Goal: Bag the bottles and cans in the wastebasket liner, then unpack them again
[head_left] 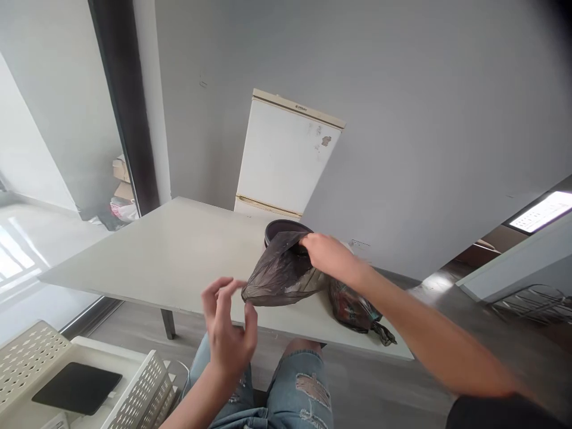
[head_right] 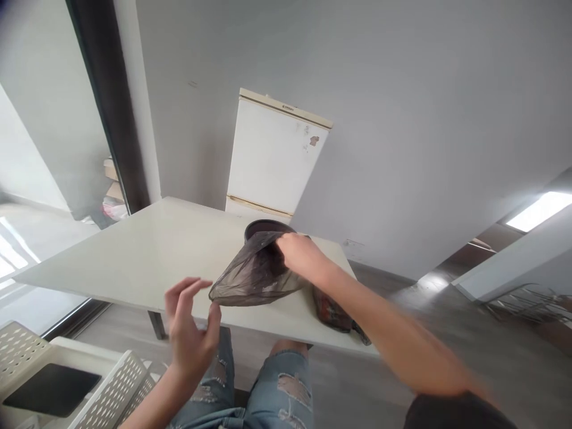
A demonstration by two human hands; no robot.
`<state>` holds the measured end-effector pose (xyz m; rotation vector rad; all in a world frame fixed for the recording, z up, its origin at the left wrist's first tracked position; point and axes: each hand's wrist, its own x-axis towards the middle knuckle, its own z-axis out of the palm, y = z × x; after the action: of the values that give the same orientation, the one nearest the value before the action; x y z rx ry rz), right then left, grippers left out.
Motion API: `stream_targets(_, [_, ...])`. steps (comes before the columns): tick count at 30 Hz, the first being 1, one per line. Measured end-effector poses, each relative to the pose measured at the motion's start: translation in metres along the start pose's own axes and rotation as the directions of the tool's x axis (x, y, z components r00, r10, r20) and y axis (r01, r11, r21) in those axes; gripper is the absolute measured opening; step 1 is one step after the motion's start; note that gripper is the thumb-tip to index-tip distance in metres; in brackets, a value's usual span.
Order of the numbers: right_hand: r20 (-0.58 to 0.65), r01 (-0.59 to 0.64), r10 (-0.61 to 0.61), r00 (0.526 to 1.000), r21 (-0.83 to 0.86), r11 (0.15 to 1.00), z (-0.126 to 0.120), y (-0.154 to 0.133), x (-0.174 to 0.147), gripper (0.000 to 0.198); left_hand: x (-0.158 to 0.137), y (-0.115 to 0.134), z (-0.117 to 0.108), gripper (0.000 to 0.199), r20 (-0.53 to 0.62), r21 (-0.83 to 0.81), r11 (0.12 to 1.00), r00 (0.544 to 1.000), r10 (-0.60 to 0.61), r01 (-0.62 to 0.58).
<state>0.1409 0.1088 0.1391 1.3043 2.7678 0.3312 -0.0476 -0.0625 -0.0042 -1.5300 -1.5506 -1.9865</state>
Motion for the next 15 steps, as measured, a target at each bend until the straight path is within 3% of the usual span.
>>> stream_targets(2, [-0.146, -0.041, 0.051, 0.988, 0.072, 0.997, 0.009, 0.003, -0.021, 0.034, -0.008, 0.013, -0.001, 0.033, -0.030, -0.061, 0.949, 0.951, 0.309, -0.311])
stream_targets(4, [-0.267, -0.051, 0.094, 0.959, 0.164, 0.985, 0.020, 0.006, -0.028, 0.036, -0.011, 0.022, 0.007, 0.039, 0.088, -0.173, 0.889, 0.892, 0.443, -0.424])
stream_targets(5, [-0.307, -0.036, 0.098, 0.947, 0.200, 0.979, 0.025, 0.008, -0.026, 0.037, -0.010, 0.024, 0.015, 0.042, 0.180, -0.204, 0.903, 0.892, 0.415, -0.379])
stream_targets(7, [-0.349, -0.003, 0.097, 0.932, 0.260, 0.966, 0.034, 0.014, -0.011, 0.042, -0.004, 0.019, 0.037, 0.049, 0.321, -0.149, 0.969, 0.917, 0.237, -0.199])
stream_targets(11, [-0.324, 0.078, 0.021, 0.946, 0.291, 0.953, 0.036, 0.034, 0.044, 0.056, 0.014, -0.017, 0.082, 0.050, 0.326, -0.026, 0.998, 0.944, -0.045, 0.056])
stream_targets(15, [-0.176, 0.141, -0.090, 0.980, 0.304, 0.942, 0.033, 0.056, 0.108, 0.057, 0.024, -0.059, 0.103, 0.057, 0.389, -0.041, 0.952, 0.882, -0.265, 0.304])
